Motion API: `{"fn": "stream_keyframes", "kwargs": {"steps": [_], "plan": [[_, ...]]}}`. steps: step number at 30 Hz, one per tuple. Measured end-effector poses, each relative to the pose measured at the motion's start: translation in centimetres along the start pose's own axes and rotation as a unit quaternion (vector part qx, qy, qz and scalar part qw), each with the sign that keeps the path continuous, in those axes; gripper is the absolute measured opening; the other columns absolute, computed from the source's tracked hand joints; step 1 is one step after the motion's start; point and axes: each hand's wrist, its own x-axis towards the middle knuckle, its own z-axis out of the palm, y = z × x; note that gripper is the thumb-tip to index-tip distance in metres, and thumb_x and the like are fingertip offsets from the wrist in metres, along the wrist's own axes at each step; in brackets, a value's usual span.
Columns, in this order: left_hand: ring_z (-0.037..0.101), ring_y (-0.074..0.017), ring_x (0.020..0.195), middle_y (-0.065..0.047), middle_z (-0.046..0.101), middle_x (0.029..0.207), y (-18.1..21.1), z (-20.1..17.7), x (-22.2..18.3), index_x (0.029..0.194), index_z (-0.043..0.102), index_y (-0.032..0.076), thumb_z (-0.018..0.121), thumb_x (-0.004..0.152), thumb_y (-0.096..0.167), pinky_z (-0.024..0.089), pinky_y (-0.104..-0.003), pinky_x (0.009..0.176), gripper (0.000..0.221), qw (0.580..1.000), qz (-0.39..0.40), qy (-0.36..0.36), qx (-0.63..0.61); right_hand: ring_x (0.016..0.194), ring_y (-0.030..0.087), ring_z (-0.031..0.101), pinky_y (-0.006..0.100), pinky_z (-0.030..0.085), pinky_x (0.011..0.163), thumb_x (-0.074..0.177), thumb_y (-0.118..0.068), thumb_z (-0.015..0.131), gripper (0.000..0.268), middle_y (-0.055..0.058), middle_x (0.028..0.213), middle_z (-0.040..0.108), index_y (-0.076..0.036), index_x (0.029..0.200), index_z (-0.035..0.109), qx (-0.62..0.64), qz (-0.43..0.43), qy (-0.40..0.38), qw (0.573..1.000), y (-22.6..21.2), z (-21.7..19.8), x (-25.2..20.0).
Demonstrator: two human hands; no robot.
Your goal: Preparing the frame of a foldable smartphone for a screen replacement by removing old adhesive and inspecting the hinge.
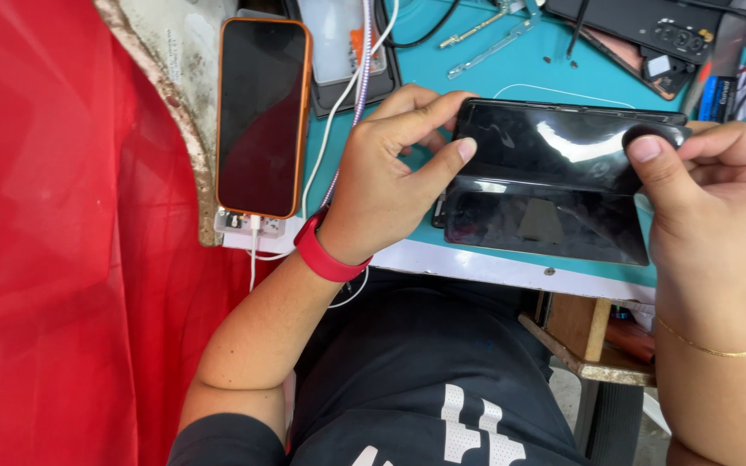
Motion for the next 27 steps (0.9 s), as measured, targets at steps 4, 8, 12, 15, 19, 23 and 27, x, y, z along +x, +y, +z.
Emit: {"fn": "stream_keyframes", "kwargs": {"steps": [4, 8, 12, 15, 19, 23, 27], "plan": [[0.068, -0.0129, 0.084, -0.004, 0.062, 0.111, 0.1, 0.0, 0.1, 0.130, 0.067, 0.006, 0.073, 0.098, 0.005, 0.059, -0.023, 0.087, 0.032, 1.000, 0.012, -0.003, 0.001, 0.092, 0.006, 0.054, 0.019, 0.044, 0.082, 0.112, -0.012, 0.091, 0.033, 0.004, 0.107, 0.063, -0.009, 0.102, 0.059, -0.018, -0.015, 0.005, 1.000, -1.7, 0.6, -0.1], [0.067, -0.0131, 0.084, -0.005, 0.062, 0.110, 0.2, 0.0, 0.2, 0.130, 0.067, 0.006, 0.073, 0.098, 0.005, 0.059, -0.024, 0.086, 0.032, 1.000, 0.010, -0.006, 0.013, 0.084, 0.006, 0.048, 0.020, 0.040, 0.074, 0.110, -0.007, 0.090, 0.032, 0.003, 0.101, 0.059, -0.008, 0.100, 0.059, -0.020, -0.006, 0.009, 1.000, -2.4, 0.8, -0.1], [0.065, -0.0124, 0.083, -0.004, 0.061, 0.109, 0.0, 0.1, 0.1, 0.129, 0.068, 0.009, 0.074, 0.098, 0.006, 0.059, -0.024, 0.086, 0.032, 1.000, 0.002, -0.001, 0.015, 0.085, 0.007, 0.050, 0.021, 0.041, 0.075, 0.109, -0.009, 0.090, 0.031, 0.004, 0.102, 0.060, -0.008, 0.099, 0.060, -0.025, -0.015, 0.011, 1.000, -2.1, 0.7, -0.1], [0.065, -0.0126, 0.084, -0.004, 0.061, 0.109, 0.0, 0.1, 0.2, 0.130, 0.067, 0.008, 0.074, 0.098, 0.008, 0.060, -0.024, 0.085, 0.032, 1.000, -0.001, 0.000, 0.016, 0.086, 0.007, 0.051, 0.021, 0.043, 0.076, 0.110, -0.007, 0.090, 0.031, 0.005, 0.102, 0.061, -0.007, 0.100, 0.061, -0.030, -0.023, 0.007, 0.999, -2.0, 0.7, 0.0], [0.065, -0.0132, 0.085, -0.004, 0.061, 0.108, -0.1, 0.1, 0.1, 0.131, 0.067, 0.007, 0.074, 0.099, 0.008, 0.061, -0.025, 0.086, 0.033, 1.000, 0.006, -0.003, 0.014, 0.084, 0.008, 0.048, 0.022, 0.040, 0.074, 0.111, -0.007, 0.089, 0.031, 0.005, 0.099, 0.059, -0.006, 0.100, 0.060, -0.028, -0.032, 0.005, 0.999, -2.0, 0.7, 0.0], [0.066, -0.0126, 0.083, -0.004, 0.061, 0.110, -0.3, 0.1, 0.0, 0.131, 0.067, 0.009, 0.073, 0.099, 0.008, 0.060, -0.025, 0.086, 0.032, 1.000, 0.010, -0.004, 0.012, 0.088, 0.008, 0.051, 0.022, 0.042, 0.077, 0.110, -0.007, 0.089, 0.031, 0.006, 0.102, 0.061, -0.006, 0.101, 0.061, -0.031, -0.030, 0.008, 0.999, -1.9, 0.7, 0.0], [0.066, -0.0130, 0.084, -0.004, 0.062, 0.109, -0.3, 0.1, 0.0, 0.130, 0.067, 0.008, 0.073, 0.099, 0.007, 0.060, -0.025, 0.086, 0.032, 1.000, 0.013, 0.000, 0.013, 0.088, 0.008, 0.052, 0.022, 0.042, 0.076, 0.110, -0.009, 0.090, 0.030, 0.007, 0.104, 0.062, -0.006, 0.101, 0.061, -0.033, -0.034, 0.011, 0.999, -1.9, 0.7, 0.0]]}}
